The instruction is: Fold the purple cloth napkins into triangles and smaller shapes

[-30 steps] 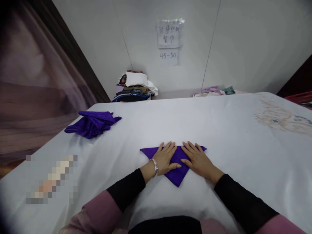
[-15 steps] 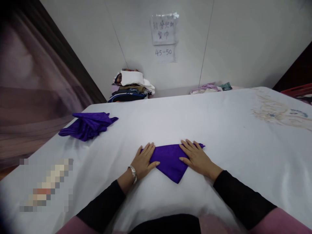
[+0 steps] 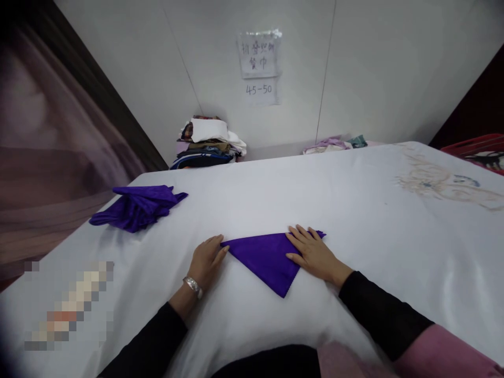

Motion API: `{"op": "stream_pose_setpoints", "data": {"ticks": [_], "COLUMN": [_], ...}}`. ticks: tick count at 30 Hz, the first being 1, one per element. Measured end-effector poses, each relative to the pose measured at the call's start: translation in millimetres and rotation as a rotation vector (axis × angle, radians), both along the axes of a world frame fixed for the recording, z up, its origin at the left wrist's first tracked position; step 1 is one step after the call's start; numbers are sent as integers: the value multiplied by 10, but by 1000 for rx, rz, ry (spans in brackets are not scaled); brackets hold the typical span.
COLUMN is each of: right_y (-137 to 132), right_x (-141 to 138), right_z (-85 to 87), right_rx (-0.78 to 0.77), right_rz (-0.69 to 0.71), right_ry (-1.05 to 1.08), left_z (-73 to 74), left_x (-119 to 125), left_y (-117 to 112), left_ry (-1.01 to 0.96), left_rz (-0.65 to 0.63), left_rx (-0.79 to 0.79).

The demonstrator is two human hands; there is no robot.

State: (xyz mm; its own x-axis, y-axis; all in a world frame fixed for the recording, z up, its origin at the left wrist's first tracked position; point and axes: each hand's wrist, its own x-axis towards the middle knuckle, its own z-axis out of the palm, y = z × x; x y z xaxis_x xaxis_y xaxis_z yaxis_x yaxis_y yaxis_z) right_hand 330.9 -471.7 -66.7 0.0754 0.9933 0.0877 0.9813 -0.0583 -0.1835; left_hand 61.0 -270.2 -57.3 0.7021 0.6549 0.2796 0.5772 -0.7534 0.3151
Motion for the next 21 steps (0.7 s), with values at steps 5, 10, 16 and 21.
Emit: {"op": "stream_pose_setpoints", "data": {"ticks": [5,10,16,21], "right_y": [-1,-2,-3,-2], "right_x": [-1,-1,8,15], "right_z": [-1,6,-19,-28], "right_rx": [4,1,9,7], "right_rz": [-3,-2,2,4], "right_ry": [-2,0,3,4], "left_z": [52,54,50,44], "left_x": [187,394,451,452], "left_y": [9,-31,-18,-9], "left_ry": [-185,-176,-211,-231], "left_rz": [-155,-158,-132,-138], "left_rx": [-10,-120,-168,-199]}}
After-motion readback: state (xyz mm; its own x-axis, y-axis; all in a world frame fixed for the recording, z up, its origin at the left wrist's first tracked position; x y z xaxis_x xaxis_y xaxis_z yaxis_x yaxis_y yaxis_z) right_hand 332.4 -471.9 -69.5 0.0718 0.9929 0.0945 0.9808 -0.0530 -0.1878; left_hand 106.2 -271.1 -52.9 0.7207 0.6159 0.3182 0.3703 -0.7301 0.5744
